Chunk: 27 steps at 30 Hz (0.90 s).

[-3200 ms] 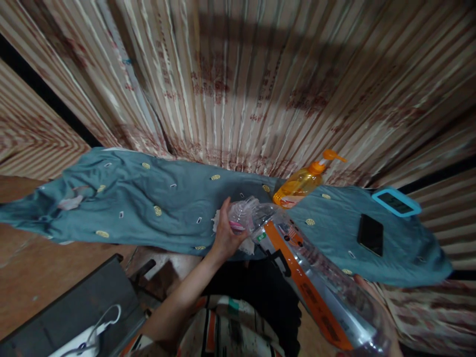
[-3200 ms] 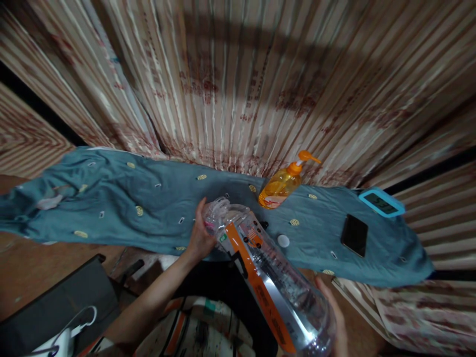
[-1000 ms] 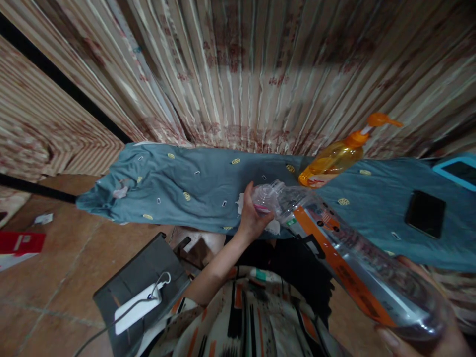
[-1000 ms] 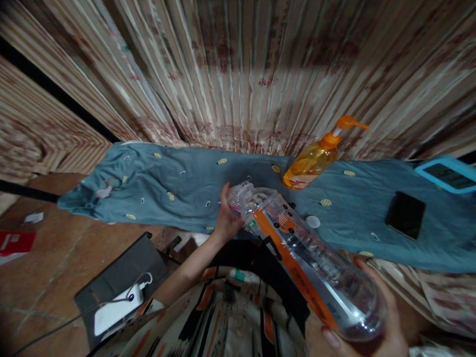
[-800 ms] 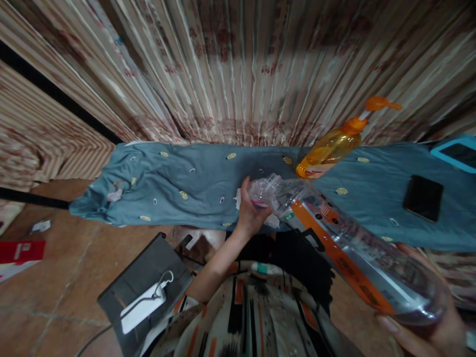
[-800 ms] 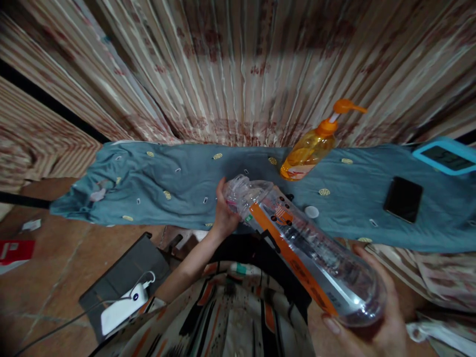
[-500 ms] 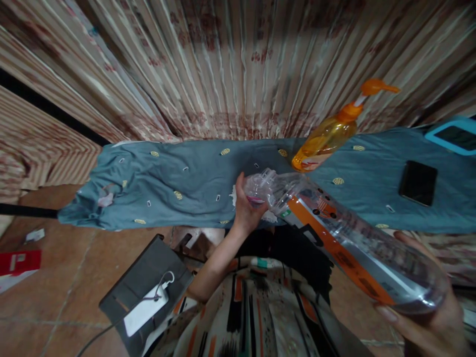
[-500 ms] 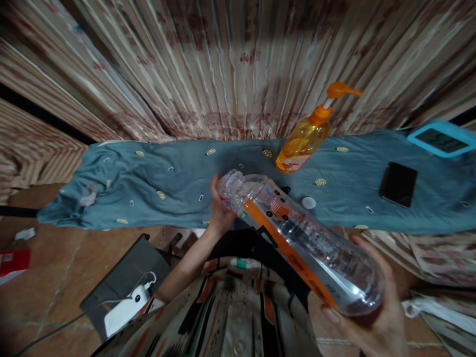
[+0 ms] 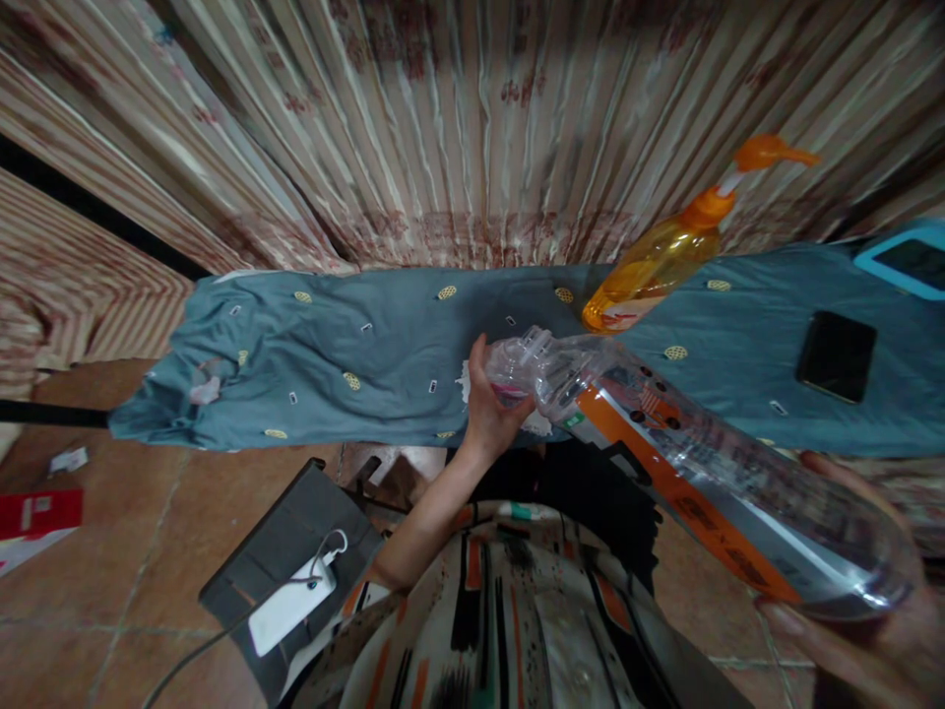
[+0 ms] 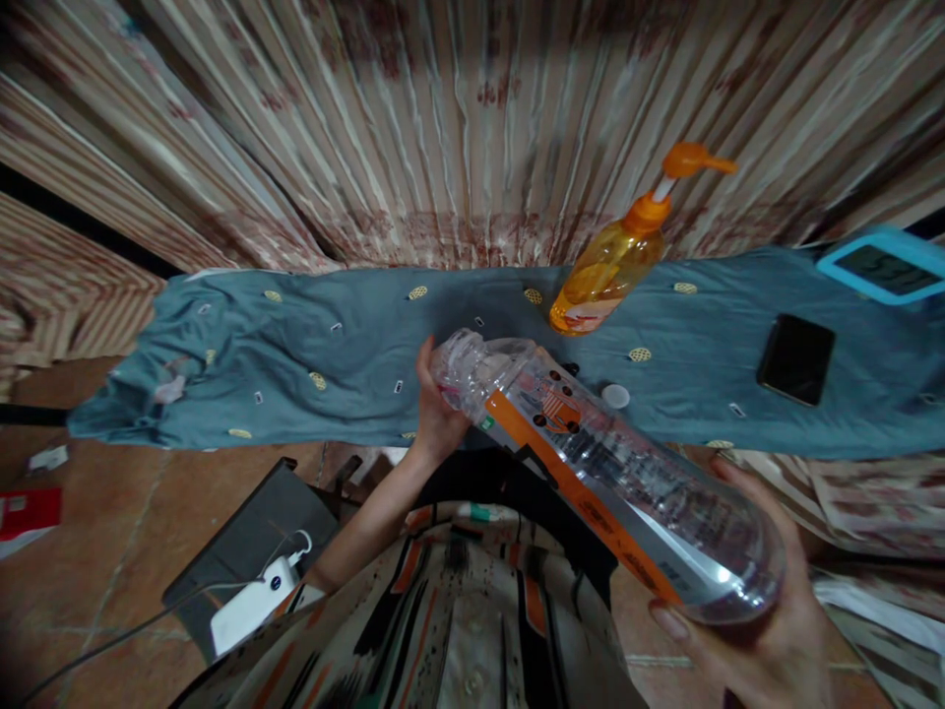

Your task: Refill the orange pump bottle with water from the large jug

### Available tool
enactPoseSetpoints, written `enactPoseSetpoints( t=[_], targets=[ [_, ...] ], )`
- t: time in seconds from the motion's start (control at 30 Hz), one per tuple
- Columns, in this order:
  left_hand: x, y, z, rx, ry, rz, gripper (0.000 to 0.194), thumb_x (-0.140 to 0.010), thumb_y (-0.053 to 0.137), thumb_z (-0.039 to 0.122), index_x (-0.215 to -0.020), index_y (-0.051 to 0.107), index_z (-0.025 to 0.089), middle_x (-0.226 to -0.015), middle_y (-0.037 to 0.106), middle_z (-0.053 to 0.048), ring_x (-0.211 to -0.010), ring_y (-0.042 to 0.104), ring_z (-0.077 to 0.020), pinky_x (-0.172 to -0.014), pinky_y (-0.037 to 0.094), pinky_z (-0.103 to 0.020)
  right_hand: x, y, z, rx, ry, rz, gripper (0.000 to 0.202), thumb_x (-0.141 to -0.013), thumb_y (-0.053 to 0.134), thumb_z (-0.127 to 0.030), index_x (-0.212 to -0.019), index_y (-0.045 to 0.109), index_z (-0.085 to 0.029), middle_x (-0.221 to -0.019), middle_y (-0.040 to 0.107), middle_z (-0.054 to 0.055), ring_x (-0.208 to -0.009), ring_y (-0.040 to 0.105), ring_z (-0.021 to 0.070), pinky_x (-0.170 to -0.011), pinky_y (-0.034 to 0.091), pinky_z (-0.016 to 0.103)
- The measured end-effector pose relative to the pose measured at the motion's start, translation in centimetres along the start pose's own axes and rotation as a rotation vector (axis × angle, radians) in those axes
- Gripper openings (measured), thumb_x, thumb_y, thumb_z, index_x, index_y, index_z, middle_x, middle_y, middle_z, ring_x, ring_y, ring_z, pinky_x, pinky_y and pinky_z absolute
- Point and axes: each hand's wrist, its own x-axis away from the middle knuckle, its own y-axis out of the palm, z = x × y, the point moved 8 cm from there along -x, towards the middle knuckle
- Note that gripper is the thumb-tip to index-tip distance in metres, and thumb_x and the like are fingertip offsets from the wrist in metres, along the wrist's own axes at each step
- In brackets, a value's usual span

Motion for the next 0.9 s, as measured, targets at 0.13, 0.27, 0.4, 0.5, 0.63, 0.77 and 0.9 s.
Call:
enactPoseSetpoints(
  t=[0.13, 0.27, 0.4, 0.5, 0.63, 0.77, 0.9],
  targets=[
    [0.0, 0.0, 0.4, -0.011, 0.000, 0.004, 0.118, -0.073, 0.098, 0.035, -0.164, 0.024, 0.032, -0.166, 0.047, -0.015, -0.155, 0.049, -0.0373, -0.133, 0.036, -0.063, 0.1, -0.4, 0.3, 0.017, -0.001, 0.010, 0.113, -0.059, 0.099, -0.051, -0.162, 0.053, -0.040, -0.158, 0.058, 0.017, -0.134, 0.057, 0.0631, -0.103, 0.041, 0.094],
    [-0.1, 0.1, 0.6, -0.016, -0.013, 0.008, 0.120, -0.071, 0.099, 0.032, -0.164, 0.023, 0.033, -0.164, 0.048, -0.015, -0.154, 0.050, -0.0367, -0.132, 0.036, -0.063, -1.2, 0.7, -2.0, 0.145, -0.054, -0.003, 0.114, -0.055, 0.099, -0.058, -0.158, 0.056, -0.034, -0.157, 0.057, 0.015, -0.136, 0.060, 0.0523, -0.108, 0.058, 0.069],
    [-0.1, 0.2, 0.6, -0.034, -0.018, -0.011, 0.119, -0.073, 0.098, 0.033, -0.164, 0.022, 0.034, -0.166, 0.045, -0.014, -0.156, 0.047, -0.0362, -0.133, 0.036, -0.061, -3.2, 2.7, -5.1, 0.211, -0.083, -0.007, 0.110, -0.049, 0.100, -0.063, -0.147, 0.059, -0.034, -0.154, 0.055, 0.015, -0.138, 0.058, 0.0517, -0.099, 0.065, 0.062],
    [0.0, 0.2, 0.6, -0.027, -0.009, -0.021, 0.117, -0.075, 0.096, 0.037, -0.165, 0.021, 0.034, -0.167, 0.044, -0.014, -0.156, 0.047, -0.0353, -0.133, 0.034, -0.059, -3.7, 3.0, -6.1, 0.213, -0.080, -0.009, 0.108, -0.048, 0.100, -0.065, -0.144, 0.060, -0.034, -0.152, 0.055, 0.015, -0.138, 0.057, 0.0529, -0.097, 0.065, 0.063],
    [0.0, 0.2, 0.6, -0.023, -0.003, -0.025, 0.119, -0.074, 0.096, 0.042, -0.166, 0.021, 0.033, -0.168, 0.043, -0.015, -0.156, 0.047, -0.0365, -0.133, 0.035, -0.060, -2.4, 1.4, -5.1, 0.182, -0.058, -0.002, 0.111, -0.053, 0.100, -0.067, -0.151, 0.060, -0.035, -0.159, 0.053, 0.014, -0.145, 0.050, 0.0547, -0.114, 0.052, 0.071],
    [0.0, 0.0, 0.6, -0.022, 0.004, -0.006, 0.118, -0.073, 0.098, 0.042, -0.164, 0.023, 0.035, -0.168, 0.043, -0.013, -0.156, 0.047, -0.0363, -0.132, 0.036, -0.060, -1.1, -0.3, -3.6, 0.090, -0.066, 0.004, 0.103, -0.067, 0.098, -0.064, -0.159, 0.054, -0.050, -0.159, 0.056, 0.008, -0.141, 0.049, 0.0598, -0.122, 0.019, 0.089],
    [0.1, 0.1, 0.6, -0.014, 0.007, -0.007, 0.118, -0.074, 0.097, 0.044, -0.165, 0.023, 0.036, -0.168, 0.044, -0.012, -0.156, 0.048, -0.0361, -0.132, 0.037, -0.060, -1.1, -0.6, -3.3, 0.171, -0.151, -0.035, 0.107, -0.071, 0.094, -0.068, -0.165, 0.048, -0.043, -0.157, 0.055, 0.016, -0.132, 0.054, 0.0612, -0.116, 0.023, 0.092]
  ],
)
